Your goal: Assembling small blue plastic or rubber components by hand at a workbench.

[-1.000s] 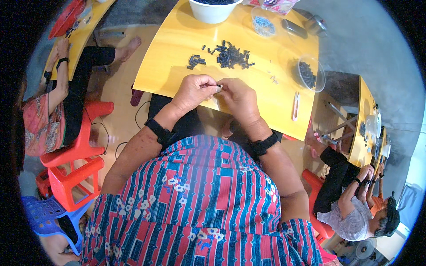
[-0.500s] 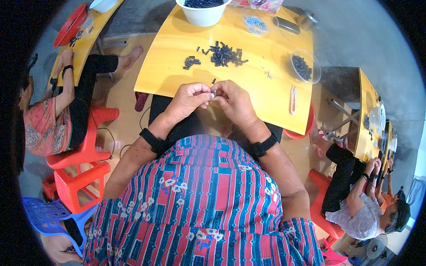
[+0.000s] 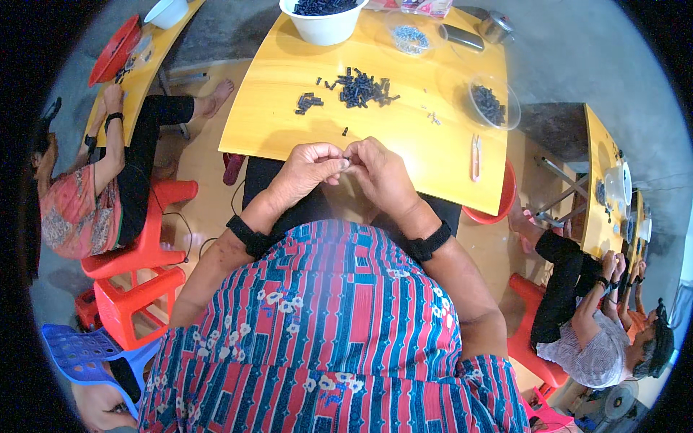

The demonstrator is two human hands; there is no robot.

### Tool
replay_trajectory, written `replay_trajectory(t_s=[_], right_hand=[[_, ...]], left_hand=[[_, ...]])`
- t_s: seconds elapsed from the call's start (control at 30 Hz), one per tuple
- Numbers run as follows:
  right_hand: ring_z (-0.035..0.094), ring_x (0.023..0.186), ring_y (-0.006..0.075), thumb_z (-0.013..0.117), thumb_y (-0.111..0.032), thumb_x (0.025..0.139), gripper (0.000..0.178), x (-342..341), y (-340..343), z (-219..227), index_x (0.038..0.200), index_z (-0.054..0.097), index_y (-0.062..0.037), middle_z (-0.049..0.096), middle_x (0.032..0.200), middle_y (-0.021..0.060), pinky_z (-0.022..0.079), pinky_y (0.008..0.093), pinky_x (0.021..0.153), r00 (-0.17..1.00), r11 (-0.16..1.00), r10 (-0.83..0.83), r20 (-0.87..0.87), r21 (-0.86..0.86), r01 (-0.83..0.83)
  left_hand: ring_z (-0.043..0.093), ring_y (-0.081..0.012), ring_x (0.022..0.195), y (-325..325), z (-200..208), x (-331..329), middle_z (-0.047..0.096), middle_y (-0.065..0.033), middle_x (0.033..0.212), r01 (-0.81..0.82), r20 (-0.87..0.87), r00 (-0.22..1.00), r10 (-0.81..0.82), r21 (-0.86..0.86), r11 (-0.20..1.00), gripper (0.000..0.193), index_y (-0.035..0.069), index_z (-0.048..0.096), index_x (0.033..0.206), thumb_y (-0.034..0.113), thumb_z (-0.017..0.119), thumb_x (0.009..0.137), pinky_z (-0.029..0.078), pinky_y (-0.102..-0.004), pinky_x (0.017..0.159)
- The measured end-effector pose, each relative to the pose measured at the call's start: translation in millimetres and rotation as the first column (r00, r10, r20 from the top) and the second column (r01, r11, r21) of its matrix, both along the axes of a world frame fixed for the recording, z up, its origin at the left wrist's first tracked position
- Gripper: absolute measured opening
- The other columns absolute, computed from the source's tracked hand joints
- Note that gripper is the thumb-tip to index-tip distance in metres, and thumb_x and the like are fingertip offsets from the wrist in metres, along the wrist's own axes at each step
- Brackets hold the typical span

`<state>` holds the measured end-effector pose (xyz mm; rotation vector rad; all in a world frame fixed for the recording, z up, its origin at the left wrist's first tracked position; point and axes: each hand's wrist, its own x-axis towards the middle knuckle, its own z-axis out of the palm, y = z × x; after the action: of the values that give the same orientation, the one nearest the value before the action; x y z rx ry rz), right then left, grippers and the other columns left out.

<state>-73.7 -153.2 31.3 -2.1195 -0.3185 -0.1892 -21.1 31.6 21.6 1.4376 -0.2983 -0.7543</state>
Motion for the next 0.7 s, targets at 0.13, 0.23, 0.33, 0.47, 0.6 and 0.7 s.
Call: replay_trajectory(t_s=[0.13,0.23,0.33,0.47,0.6,0.7], right_hand=[[0.065,0.078,0.0288,0.069,-0.003,0.077,0.021,-4,-3,2,0.097,0.064,-0.0051,0.063,0.085,0.0123,0.053,0.0345,0.07,0.997,0.999,-0.021,-0.071,-0.036,0.018],[0.065,0.077,0.0289,0.07,-0.005,0.076,0.013,-4,-12,4,0.089,0.068,-0.0056,0.065,0.083,0.0118,0.053,0.0352,0.071,0.99,0.998,-0.049,-0.132,-0.043,0.043],[0.066,0.078,0.0291,0.069,-0.007,0.076,0.005,-3,-22,-4,0.081,0.071,-0.0062,0.067,0.082,0.012,0.053,0.0359,0.074,0.973,0.983,-0.165,-0.162,-0.104,0.15],[0.065,0.08,0.0309,0.069,-0.008,0.076,0.007,2,-32,-15,0.082,0.071,-0.0067,0.067,0.083,0.0128,0.053,0.0378,0.074,0.93,0.939,-0.335,-0.15,-0.133,0.317],[0.065,0.08,0.0322,0.066,-0.005,0.077,0.014,15,-20,-12,0.09,0.07,-0.0072,0.067,0.089,0.013,0.053,0.0375,0.074,0.96,0.955,-0.28,-0.024,-0.11,0.275],[0.065,0.081,0.0322,0.066,-0.005,0.077,0.02,28,-8,-8,0.096,0.069,-0.0081,0.066,0.093,0.0122,0.053,0.0373,0.074,0.98,0.975,-0.173,0.095,-0.126,0.185]], left_hand=[[0.059,-0.0065,0.073,-2,-2,-4,0.066,-0.0006,0.085,-0.008,0.013,1.0,0.008,0.02,1.0,0.016,0.0,0.067,0.098,0.015,0.066,0.091,0.051,-0.0218,0.065],[0.06,-0.0072,0.071,-2,4,-3,0.067,-0.0024,0.082,-0.065,0.183,0.982,0.04,0.137,0.988,0.013,0.0,0.068,0.093,0.011,0.069,0.087,0.051,-0.023,0.065],[0.062,-0.0089,0.069,-2,4,-2,0.069,-0.005,0.079,-0.165,0.355,0.932,0.072,0.241,0.956,0.011,0.0,0.068,0.089,0.008,0.071,0.082,0.052,-0.0247,0.066],[0.061,-0.0061,0.071,-3,-1,3,0.068,-0.0025,0.077,-0.234,0.457,0.883,0.109,0.227,0.945,0.011,0.0,0.067,0.09,0.008,0.07,0.084,0.051,-0.0227,0.067],[0.064,-0.011,0.07,-5,-8,4,0.069,-0.0066,0.078,-0.28,0.47,0.869,0.154,0.211,0.937,0.01,0.0,0.068,0.088,0.007,0.071,0.082,0.053,-0.0256,0.067],[0.065,-0.0106,0.071,-4,-12,4,0.069,-0.0062,0.079,-0.306,0.418,0.883,0.216,0.161,0.938,0.009,0.001,0.067,0.089,0.006,0.071,0.082,0.053,-0.0253,0.068]])
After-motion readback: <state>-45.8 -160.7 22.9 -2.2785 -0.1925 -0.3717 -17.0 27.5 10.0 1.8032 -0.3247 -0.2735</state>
